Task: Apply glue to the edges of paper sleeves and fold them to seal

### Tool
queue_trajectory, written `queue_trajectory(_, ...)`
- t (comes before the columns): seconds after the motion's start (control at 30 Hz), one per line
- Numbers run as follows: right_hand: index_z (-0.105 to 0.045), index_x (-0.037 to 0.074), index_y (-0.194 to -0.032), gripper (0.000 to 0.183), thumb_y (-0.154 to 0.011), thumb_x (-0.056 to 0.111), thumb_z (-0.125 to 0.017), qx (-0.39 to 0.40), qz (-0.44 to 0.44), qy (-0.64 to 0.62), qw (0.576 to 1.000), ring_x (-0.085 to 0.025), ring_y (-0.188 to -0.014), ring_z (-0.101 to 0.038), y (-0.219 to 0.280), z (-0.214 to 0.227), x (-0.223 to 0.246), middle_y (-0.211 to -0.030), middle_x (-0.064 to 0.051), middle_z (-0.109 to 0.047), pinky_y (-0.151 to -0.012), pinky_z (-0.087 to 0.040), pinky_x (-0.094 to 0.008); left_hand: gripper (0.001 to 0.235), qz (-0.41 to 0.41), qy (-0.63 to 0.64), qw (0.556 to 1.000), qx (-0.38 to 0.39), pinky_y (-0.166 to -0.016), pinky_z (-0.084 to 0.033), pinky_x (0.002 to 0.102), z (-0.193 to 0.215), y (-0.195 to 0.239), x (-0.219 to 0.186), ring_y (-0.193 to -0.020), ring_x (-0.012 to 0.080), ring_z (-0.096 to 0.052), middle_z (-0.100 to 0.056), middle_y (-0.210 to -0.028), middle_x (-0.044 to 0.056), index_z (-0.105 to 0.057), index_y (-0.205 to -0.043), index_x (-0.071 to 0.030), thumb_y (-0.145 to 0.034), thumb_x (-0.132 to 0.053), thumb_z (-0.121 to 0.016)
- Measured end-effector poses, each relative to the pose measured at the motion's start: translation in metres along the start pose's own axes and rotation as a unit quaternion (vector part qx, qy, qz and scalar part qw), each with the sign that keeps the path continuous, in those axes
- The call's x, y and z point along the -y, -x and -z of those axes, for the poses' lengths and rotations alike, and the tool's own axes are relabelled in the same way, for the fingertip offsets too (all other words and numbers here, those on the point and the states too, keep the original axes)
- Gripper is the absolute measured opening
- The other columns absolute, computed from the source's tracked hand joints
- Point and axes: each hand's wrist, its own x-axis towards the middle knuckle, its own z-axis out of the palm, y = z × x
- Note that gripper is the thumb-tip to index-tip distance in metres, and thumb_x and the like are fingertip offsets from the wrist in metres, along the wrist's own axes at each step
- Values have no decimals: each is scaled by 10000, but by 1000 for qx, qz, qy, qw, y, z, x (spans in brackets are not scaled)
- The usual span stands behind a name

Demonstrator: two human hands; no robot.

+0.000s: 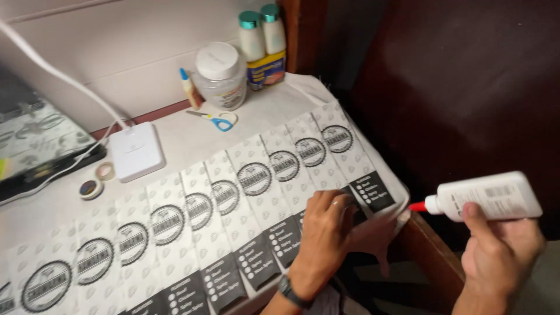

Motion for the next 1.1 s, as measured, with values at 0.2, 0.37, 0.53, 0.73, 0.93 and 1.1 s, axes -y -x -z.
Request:
queue_trajectory(0.2, -559, -21, -1362, 522, -880, 12, -756, -13, -15, -5, 1000, -265, -1235, -666, 11, 18, -27, -1327, -187, -648, -1150, -610, -430, 496, 13, -102, 992, 75, -881, -398, 444, -80, -17, 9, -844, 327, -543, -595, -815, 120, -635, -774, -50, -788, -533, -745)
queue_trajectory(0.37, -561, -104, -1295, 459, -880, -41, -749, -19, -13, -2, 1000, -335, -1209, -674, 11, 13, -42, -1283, -263, -647, -1089, -632, -450, 127, 20, -124, 985, 116, -913, -391, 422, -96, -11, 32, -885, 295, -560, -711, -934, 93, -735, -877, -45, -913, -132, -649)
queue_trajectory(0.53, -626, -116, -1190, 386, -849, -7, -773, 18, -73, 14, 997, -304, -1074, -697, 16, -6, -41, -1167, -226, -687, -975, -641, -410, 251, 4, -100, 989, 106, -1031, -376, 424, -94, -5, 37, -1048, 273, -616, -730, -1125, 85, -771, -1004, -58, -815, -223, -778)
queue_trajectory(0.73, -658, -136, -1140, 344, -832, -27, -767, 52, -126, 43, 990, -310, -983, -713, 19, -8, -46, -1111, -250, -709, -917, -631, -393, 419, 9, -126, 986, 112, -1080, -356, 475, -95, -3, 36, -1118, 297, -613, -730, -1171, 115, -772, -1028, -38, -652, -220, -798)
queue_trajectory(0.93, -600, -131, -1161, 382, -838, -70, -795, -1, -61, 60, 996, -331, -1003, -700, 15, 0, -61, -1144, -295, -677, -921, -642, -420, 403, 11, -114, 986, 120, -1133, -329, 499, -94, 1, 38, -1170, 289, -598, -706, -1206, 100, -754, -1041, -50, -695, -242, -829)
queue_trajectory(1.1, -681, -152, -1050, 315, -783, -42, -806, 49, -121, 55, 990, -317, -943, -722, 28, -7, -53, -1060, -259, -716, -896, -643, -392, 381, 22, -125, 986, 109, -1116, -340, 505, -93, -4, 33, -1142, 294, -611, -725, -1168, 70, -764, -1028, -70, -689, -237, -813)
